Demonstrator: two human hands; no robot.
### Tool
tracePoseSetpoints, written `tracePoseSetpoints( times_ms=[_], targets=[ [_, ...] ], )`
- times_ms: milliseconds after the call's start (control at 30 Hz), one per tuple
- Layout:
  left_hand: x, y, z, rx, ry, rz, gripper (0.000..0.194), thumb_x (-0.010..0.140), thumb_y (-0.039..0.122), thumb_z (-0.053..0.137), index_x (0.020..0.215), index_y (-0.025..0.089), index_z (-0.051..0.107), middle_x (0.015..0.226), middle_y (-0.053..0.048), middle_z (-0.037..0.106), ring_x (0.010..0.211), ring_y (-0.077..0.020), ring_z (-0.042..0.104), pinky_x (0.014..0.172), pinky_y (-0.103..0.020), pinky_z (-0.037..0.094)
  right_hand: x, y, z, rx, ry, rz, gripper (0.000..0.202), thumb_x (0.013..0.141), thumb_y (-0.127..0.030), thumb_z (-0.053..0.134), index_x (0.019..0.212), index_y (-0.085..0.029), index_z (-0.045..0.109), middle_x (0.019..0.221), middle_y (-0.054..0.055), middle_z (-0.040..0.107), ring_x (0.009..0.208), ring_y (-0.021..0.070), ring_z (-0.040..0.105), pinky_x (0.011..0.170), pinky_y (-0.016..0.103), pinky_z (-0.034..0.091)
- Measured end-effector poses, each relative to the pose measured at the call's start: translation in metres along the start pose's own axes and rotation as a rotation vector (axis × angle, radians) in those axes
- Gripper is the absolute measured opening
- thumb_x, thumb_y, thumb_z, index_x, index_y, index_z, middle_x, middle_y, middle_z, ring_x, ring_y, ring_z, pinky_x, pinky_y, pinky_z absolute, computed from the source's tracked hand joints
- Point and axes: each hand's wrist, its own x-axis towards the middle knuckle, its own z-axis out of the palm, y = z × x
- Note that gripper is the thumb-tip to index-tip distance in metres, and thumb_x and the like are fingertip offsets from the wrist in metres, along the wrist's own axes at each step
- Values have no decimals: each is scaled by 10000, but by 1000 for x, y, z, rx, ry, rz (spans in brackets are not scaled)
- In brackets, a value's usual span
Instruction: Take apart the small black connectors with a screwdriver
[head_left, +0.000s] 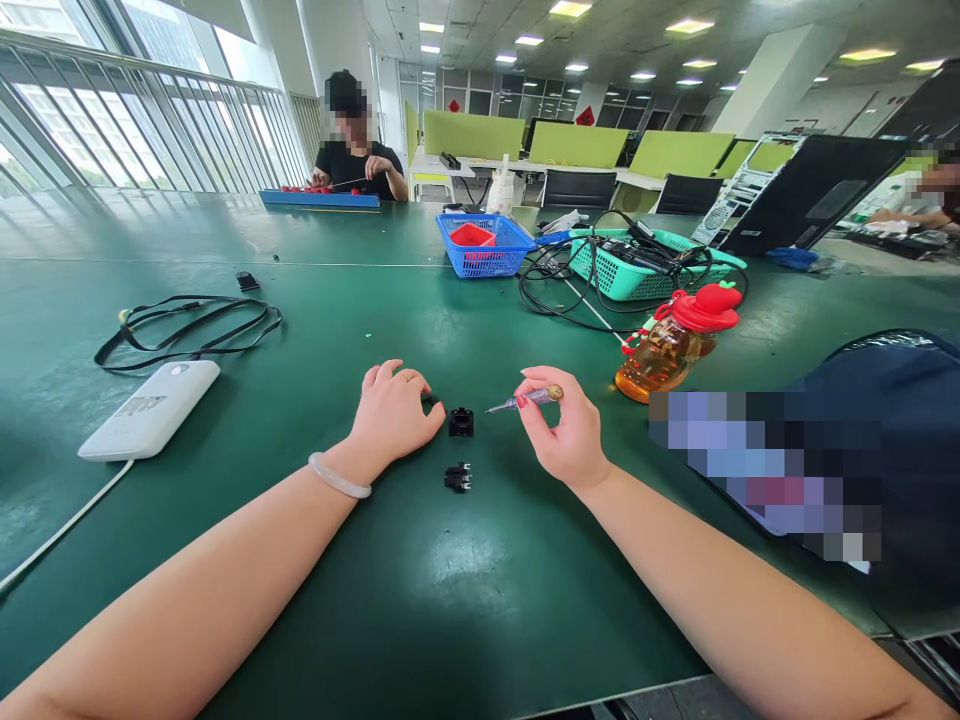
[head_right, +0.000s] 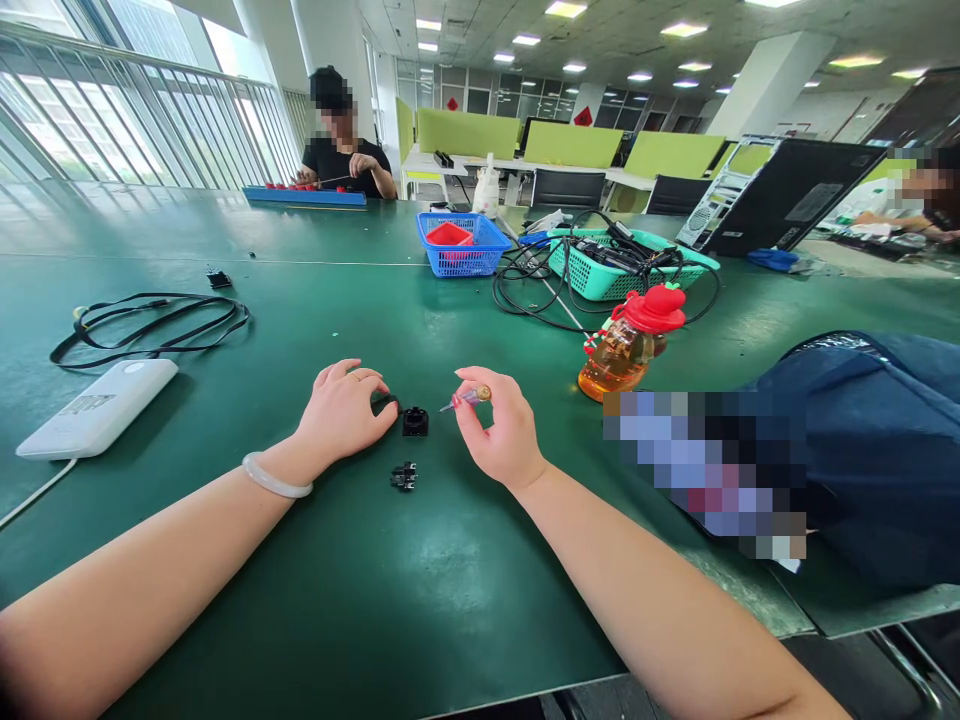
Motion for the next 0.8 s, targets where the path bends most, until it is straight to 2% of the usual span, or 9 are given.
tracePoseSetpoints(
  times_ms=[100,200,267,333,467,600,667,800],
  targets=[
    [-2,3,-1,-75,-23,75,490,898,495,451,1170,145,659,1195,-120,687,1339,-329,426,1147,-495,290,0,1,0,-11,-1,6,259,885,-185,532,1136,-249,527,821,-1,697,810,182,674,805,367,542],
    [-6,3,4,-193,-196,237,603,958,512,328,1429,150,436,1443,-107,525,1401,-284,376,1159,-454,304,1,4,-1,-26,-13,13,265,885,-186,529,1143,-244,524,833,4,697,815,181,673,818,367,540],
    [-10,5,7,-218,-280,303,622,973,497,293,1495,159,319,1520,-108,430,1418,-273,355,1171,-448,284,1,6,-1,-30,-31,22,267,887,-186,526,1148,-242,521,841,6,695,801,175,668,817,359,541],
    [-15,9,7,-218,-310,316,640,974,507,282,1513,161,273,1530,-121,410,1405,-275,374,1168,-446,284,2,8,-1,-25,-50,30,268,890,-185,521,1152,-241,519,841,5,692,780,167,664,809,346,543],
    [-25,23,0,-212,-342,308,744,939,605,310,1506,125,270,1514,-163,416,1402,-309,366,1159,-483,272,3,10,-1,5,-62,42,270,895,-187,514,1159,-241,514,840,2,686,753,157,659,795,330,545],
    [-37,37,-9,-202,-349,305,900,804,739,474,1468,147,337,1491,-168,440,1372,-342,389,1133,-501,296,4,10,0,11,-64,56,256,902,-211,514,1156,-244,514,833,2,681,749,157,659,783,324,546],
    [-42,43,-10,-199,-328,300,842,804,690,534,1444,168,373,1462,-158,471,1344,-331,421,1112,-483,329,5,10,0,17,-70,58,251,907,-219,514,1157,-244,513,825,-1,676,731,152,653,769,316,545],
    [-47,50,-9,-161,-280,276,584,895,472,537,1386,170,442,1353,-131,555,1274,-297,477,1087,-448,376,5,13,1,25,-111,64,246,914,-239,509,1160,-244,517,805,-6,665,700,146,644,745,302,546]
  ],
)
